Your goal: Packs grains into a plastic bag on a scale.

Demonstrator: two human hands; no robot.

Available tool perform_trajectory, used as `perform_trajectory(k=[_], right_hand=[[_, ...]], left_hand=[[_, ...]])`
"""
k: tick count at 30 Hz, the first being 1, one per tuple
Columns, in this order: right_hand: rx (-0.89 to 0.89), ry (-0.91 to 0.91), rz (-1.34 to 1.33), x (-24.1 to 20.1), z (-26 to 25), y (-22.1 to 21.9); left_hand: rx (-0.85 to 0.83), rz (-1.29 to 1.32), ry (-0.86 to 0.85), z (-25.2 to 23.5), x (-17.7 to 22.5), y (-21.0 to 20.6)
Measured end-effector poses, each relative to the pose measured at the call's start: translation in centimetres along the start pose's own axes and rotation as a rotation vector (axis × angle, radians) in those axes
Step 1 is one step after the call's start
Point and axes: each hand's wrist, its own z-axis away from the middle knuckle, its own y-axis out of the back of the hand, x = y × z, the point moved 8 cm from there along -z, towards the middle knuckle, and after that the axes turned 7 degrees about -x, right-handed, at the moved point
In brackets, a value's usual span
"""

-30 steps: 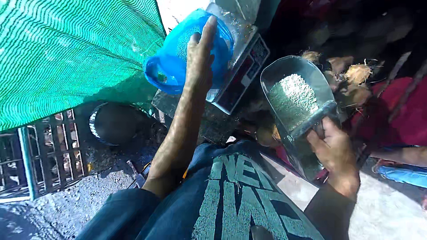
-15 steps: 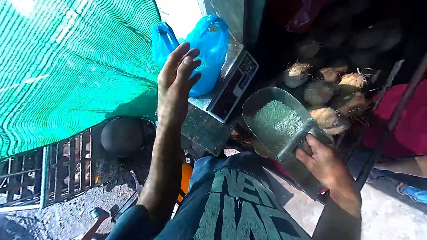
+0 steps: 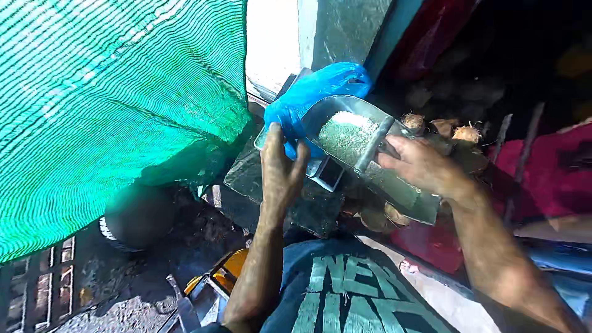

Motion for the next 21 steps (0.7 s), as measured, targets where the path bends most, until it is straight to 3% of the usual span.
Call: perform_trajectory(k=[6,12,16,21], right_hand=[[-0.244,-0.152,0.205,-2.0,-3.0,-2.4],[-0.256,-0.272,0.38,-6.5,-7.5,-4.7],[-0.042,-0.065,0.208,-4.7,-8.3,-6.7],[0.156,0.003,-0.028,-3.7,-7.4,-8.1]], left_hand=[[-0.232,0.21,-0.167,2.1,-1.4,-0.8],[-0.393,0.209,-0.286,2.0,-1.7,-0.5],[-0.345,0.188,-0.277,1.9,-2.5,1.2],[-0.258,0.263,-0.2,2.2,-3.4,3.2]])
